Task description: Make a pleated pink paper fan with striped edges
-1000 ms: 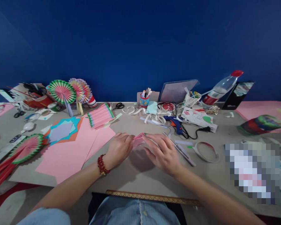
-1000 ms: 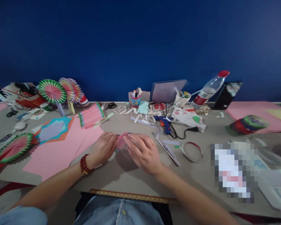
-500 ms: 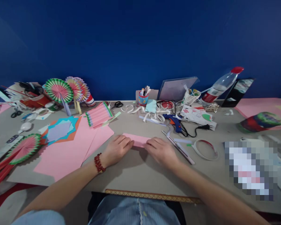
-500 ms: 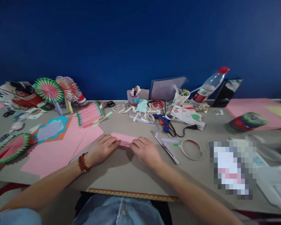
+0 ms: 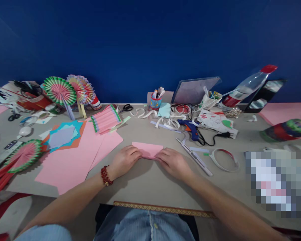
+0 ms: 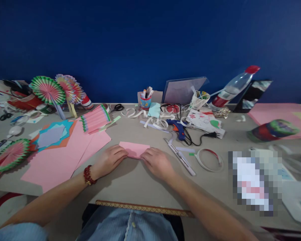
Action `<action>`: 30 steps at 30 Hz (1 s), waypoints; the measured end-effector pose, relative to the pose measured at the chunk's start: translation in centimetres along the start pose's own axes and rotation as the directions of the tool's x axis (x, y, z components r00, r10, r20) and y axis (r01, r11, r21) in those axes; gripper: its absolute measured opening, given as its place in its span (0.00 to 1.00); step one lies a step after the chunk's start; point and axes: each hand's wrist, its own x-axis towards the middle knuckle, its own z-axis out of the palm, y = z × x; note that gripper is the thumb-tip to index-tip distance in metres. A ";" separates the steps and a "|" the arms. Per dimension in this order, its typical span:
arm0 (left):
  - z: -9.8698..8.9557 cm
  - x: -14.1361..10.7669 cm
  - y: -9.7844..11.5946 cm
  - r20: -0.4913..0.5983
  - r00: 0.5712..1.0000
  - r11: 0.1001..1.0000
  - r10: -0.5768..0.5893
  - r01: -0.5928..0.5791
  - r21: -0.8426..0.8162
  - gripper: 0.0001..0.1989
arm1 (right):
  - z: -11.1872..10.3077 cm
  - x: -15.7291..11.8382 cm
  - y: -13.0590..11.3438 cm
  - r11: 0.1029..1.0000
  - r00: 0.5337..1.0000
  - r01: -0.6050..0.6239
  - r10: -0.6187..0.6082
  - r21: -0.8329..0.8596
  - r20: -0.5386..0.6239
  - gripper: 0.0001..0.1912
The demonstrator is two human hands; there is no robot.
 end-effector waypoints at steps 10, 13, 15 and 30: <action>-0.7 0.4 -1.2 -0.003 0.959 0.937 -0.283 0.276 -0.216 0.08 | 0.2 0.7 0.0 0.993 0.993 -0.121 0.121 0.007 -0.017 0.10; -0.9 0.6 -1.4 0.014 0.958 0.930 -0.285 0.281 -0.237 0.07 | -0.1 1.0 0.1 0.985 0.985 -0.172 0.172 0.005 -0.014 0.08; -0.9 0.6 -1.8 0.017 0.961 0.928 -0.277 0.272 -0.256 0.08 | -0.2 1.1 0.2 0.981 0.981 -0.193 0.193 0.018 0.002 0.07; -1.9 1.5 -2.8 0.193 0.943 0.933 -0.271 0.307 -0.189 0.07 | -1.7 3.0 1.1 0.983 0.972 -0.176 0.181 -0.045 0.150 0.06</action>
